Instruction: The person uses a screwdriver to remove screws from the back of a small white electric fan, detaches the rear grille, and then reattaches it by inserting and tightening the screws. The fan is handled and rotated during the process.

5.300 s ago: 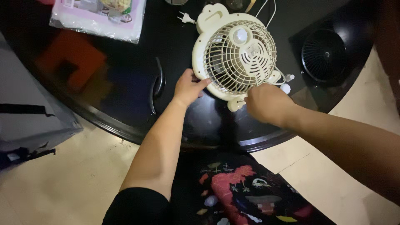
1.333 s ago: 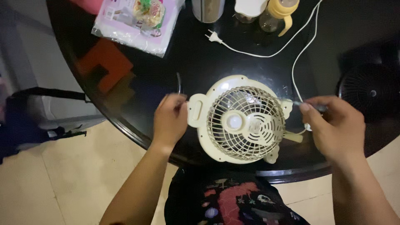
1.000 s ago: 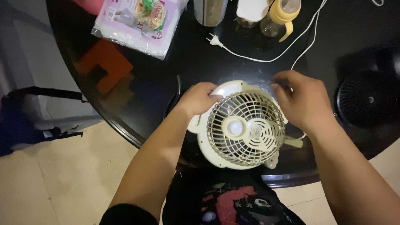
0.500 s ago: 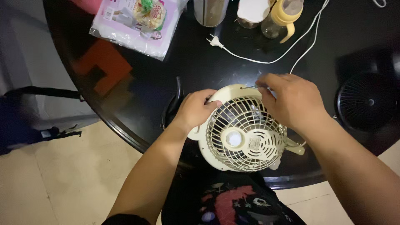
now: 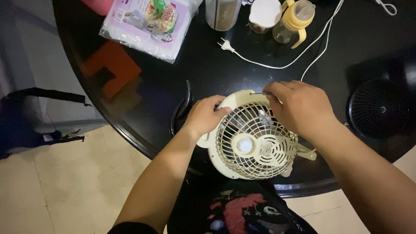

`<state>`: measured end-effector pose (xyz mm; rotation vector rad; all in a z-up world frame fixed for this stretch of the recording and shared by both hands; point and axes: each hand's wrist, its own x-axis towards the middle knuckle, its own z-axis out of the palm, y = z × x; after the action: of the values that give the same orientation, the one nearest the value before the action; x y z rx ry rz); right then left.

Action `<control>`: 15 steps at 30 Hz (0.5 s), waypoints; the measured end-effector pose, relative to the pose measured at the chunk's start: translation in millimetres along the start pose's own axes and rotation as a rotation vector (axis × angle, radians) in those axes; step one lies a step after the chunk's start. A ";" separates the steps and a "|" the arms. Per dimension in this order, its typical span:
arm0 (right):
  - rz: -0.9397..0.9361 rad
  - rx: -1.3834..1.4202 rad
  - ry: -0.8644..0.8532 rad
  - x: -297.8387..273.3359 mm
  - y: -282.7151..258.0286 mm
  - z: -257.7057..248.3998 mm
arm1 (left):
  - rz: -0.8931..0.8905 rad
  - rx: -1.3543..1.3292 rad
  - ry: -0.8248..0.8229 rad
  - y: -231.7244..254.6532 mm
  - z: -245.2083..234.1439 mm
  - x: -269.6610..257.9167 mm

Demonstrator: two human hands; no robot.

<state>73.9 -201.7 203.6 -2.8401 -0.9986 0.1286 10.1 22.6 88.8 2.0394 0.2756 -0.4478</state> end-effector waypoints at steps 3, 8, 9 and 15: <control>0.080 -0.011 -0.028 -1.4 -3.1 0.7 | 0.005 -0.004 0.004 0.3 -0.4 -1.3; 0.116 0.013 -0.072 -2.2 -5.5 2.8 | -0.023 -0.022 -0.005 2.8 -0.5 -3.9; 0.085 0.028 -0.066 -1.1 -5.5 3.0 | -0.029 -0.019 -0.006 3.4 -0.8 -4.3; -0.221 -0.131 -0.054 2.8 -3.4 0.8 | -0.026 0.008 -0.004 7.2 -0.8 -8.4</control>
<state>74.0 -197.2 203.2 -2.8278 -1.3721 0.1222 5.3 19.6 98.4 2.0447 0.2991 -0.4698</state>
